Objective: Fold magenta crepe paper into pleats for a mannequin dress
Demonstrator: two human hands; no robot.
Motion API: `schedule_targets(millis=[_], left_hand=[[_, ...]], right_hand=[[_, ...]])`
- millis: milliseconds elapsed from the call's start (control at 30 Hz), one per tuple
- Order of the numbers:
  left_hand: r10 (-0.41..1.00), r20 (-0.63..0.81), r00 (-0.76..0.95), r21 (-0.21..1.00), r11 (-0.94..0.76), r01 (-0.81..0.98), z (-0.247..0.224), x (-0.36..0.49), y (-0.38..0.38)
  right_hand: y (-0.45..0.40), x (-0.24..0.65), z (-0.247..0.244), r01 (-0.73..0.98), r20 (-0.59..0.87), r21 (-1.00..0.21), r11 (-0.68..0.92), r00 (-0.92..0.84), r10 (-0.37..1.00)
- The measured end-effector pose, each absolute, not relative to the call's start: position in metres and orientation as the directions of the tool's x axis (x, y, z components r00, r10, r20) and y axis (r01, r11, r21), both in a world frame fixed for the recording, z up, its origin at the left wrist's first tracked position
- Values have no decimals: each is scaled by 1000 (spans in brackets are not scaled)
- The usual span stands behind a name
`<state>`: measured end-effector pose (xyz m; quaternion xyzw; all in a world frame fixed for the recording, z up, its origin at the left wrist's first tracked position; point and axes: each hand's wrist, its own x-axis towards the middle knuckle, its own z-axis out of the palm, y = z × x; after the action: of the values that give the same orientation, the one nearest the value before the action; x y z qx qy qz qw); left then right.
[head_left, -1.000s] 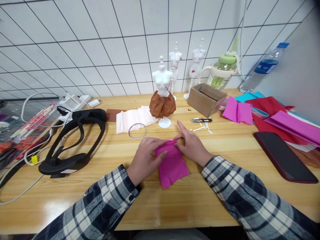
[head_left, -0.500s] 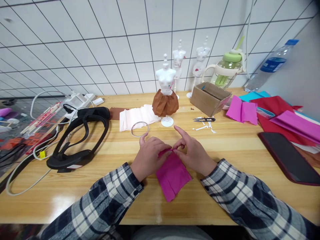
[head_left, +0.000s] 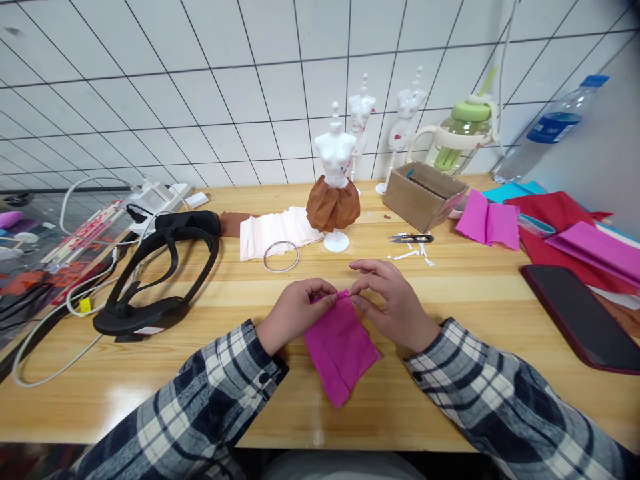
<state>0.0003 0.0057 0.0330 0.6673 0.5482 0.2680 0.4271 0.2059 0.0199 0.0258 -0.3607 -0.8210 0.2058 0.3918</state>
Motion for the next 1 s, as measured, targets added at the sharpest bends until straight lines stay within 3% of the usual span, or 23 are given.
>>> schedule_targets(millis=[433,633,833,1000], left_hand=[[918,-222,330,923,89,374,34,-2,7],[910,-217,353,941,99,322,34,-3,7],[935,-165,315,923,34,384,33,-4,7],[955,-129,266,911,9,412,35,-4,7]], right_hand=[[18,207,30,554,492,-278,785,-620,612],[17,207,32,569,511,-190,800,-639,575],[14,207,34,556,543,-200,806,-622,564],[15,205,27,542,537,-416,730,-502,678]])
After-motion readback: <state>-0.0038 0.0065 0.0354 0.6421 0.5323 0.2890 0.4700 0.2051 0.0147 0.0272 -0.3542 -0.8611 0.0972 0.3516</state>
